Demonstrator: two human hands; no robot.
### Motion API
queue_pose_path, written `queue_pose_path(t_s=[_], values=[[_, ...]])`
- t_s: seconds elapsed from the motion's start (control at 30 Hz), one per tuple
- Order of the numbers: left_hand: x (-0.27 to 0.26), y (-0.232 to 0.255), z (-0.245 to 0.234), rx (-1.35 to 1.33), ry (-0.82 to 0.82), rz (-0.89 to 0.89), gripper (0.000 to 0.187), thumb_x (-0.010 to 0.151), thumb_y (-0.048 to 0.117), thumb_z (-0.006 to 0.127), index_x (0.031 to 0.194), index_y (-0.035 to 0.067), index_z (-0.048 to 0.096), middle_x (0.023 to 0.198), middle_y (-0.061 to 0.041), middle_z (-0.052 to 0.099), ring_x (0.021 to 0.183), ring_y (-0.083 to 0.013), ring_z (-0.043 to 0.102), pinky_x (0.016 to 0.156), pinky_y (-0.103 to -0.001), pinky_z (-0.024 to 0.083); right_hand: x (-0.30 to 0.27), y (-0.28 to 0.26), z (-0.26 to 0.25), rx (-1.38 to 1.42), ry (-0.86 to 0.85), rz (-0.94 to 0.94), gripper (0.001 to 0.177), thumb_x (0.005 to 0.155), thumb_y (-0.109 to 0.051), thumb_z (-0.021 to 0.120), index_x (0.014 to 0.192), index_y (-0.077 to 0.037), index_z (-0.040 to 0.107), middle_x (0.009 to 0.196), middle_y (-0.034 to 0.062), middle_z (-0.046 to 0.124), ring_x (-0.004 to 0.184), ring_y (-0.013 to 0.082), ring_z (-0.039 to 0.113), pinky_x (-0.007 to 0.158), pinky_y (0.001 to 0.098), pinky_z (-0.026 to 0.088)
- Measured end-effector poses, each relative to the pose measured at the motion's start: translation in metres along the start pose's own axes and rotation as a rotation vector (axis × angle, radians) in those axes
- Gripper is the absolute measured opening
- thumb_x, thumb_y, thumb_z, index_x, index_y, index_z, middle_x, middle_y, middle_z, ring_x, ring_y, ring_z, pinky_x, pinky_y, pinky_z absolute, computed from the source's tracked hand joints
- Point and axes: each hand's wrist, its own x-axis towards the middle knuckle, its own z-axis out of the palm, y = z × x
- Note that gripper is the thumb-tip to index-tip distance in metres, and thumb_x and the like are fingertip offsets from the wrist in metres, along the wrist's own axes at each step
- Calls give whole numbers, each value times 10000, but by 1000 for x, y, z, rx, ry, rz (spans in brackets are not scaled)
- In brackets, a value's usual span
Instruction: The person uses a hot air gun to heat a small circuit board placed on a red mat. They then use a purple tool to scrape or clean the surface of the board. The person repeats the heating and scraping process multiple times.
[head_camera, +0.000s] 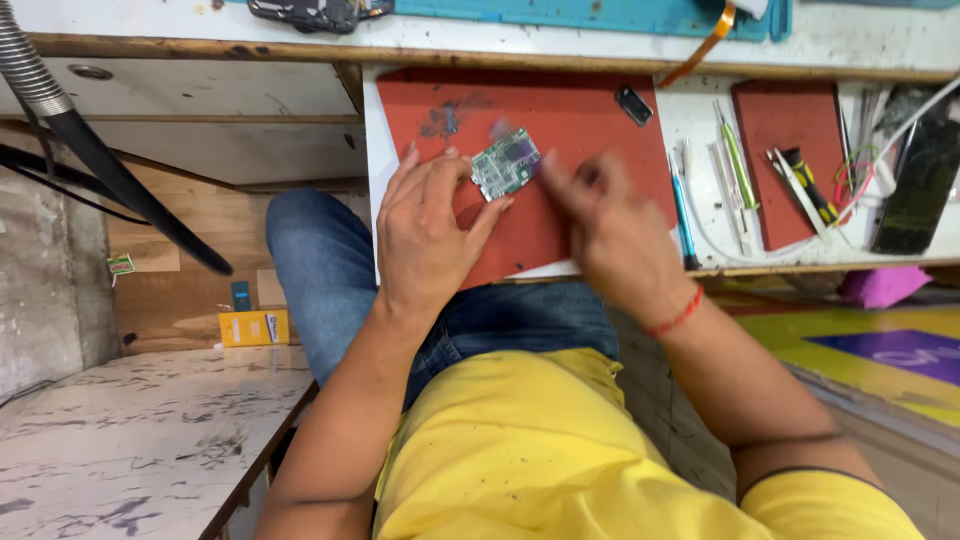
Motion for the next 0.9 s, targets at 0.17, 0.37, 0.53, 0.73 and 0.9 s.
queue_pose_path(t_s=[0.17,0.37,0.53,0.73,0.9], values=[[-5,2,-3,11,-13,-27,443,799,229,929,1066,35,633,1019,-105,730,1074,-310,707,1114,-511,468,-8,-9,-8,1,-41,56,605,877,34,611,1453,-152,612,1133,170,603,788,395,661,646,480,553],[0,1,-6,-34,-27,-38,490,774,218,938,1111,41,628,1039,-84,720,1078,-295,700,1125,-511,469,12,-35,-17,6,-145,77,537,889,-21,622,1405,-169,635,1111,156,606,761,382,669,591,472,545],[-3,11,-13,-8,2,-127,601,703,217,955,1167,25,626,1215,-196,611,1158,-374,555,1022,-475,467,4,-27,-7,-15,-186,55,522,921,-22,619,1420,-171,636,1113,138,615,751,372,666,589,473,539],[4,11,-18,25,-61,-67,603,710,233,958,1208,65,662,1153,-95,695,1166,-335,548,1024,-456,447,-9,-12,-7,-81,-70,36,563,916,-8,594,1455,-170,601,1102,137,601,753,353,671,589,447,548],[5,5,-18,-17,-104,-55,571,741,208,935,1219,68,657,1140,-76,725,1166,-308,572,1036,-424,459,-8,-19,-8,-70,-110,65,615,909,17,579,1493,-172,573,1092,147,596,712,359,650,597,455,541]])
